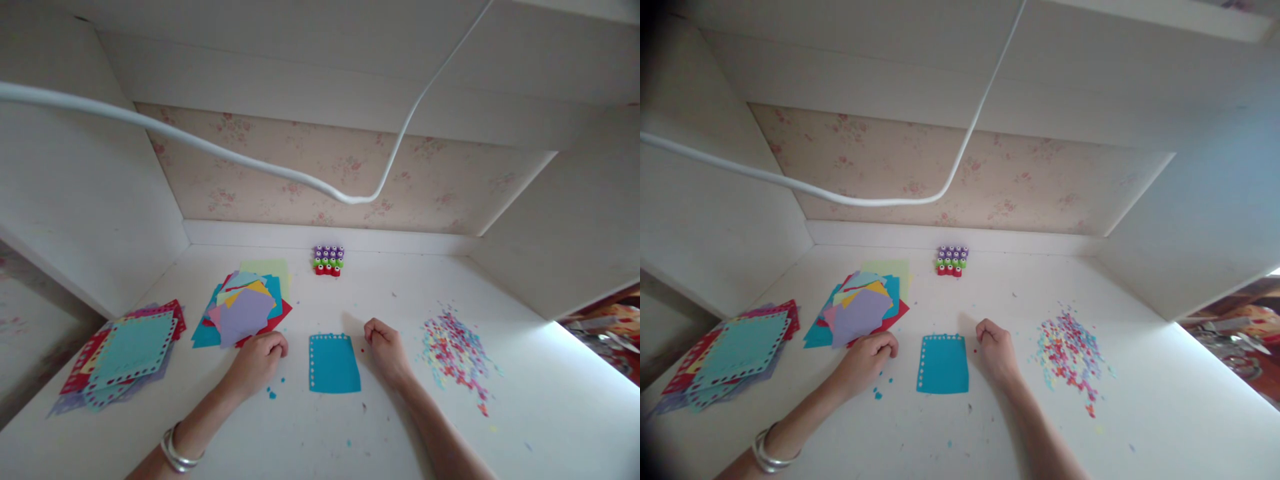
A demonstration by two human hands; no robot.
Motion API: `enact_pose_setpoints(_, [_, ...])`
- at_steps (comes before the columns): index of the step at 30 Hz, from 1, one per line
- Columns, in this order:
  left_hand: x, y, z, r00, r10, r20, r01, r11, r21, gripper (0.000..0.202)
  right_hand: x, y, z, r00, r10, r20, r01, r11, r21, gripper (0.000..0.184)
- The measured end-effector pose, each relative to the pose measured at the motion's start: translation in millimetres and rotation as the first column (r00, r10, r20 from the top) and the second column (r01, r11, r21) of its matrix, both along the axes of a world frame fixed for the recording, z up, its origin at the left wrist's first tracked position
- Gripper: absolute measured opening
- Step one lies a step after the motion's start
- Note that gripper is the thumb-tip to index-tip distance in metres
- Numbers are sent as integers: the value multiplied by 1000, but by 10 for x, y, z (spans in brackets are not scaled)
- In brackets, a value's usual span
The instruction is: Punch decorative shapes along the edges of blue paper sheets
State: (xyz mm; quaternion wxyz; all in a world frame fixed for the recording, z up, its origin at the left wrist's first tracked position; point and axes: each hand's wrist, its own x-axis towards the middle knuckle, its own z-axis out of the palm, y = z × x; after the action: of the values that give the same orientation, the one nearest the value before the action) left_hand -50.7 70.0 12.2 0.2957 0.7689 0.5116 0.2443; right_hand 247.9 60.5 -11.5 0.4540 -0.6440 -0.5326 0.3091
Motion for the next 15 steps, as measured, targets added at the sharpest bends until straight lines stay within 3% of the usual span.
enact_pose_setpoints(15, [-18, -1, -27, 1000, -14, 15, 13, 1000, 11, 26, -26, -19, 49, 1000, 17, 19, -17, 1000, -22, 12])
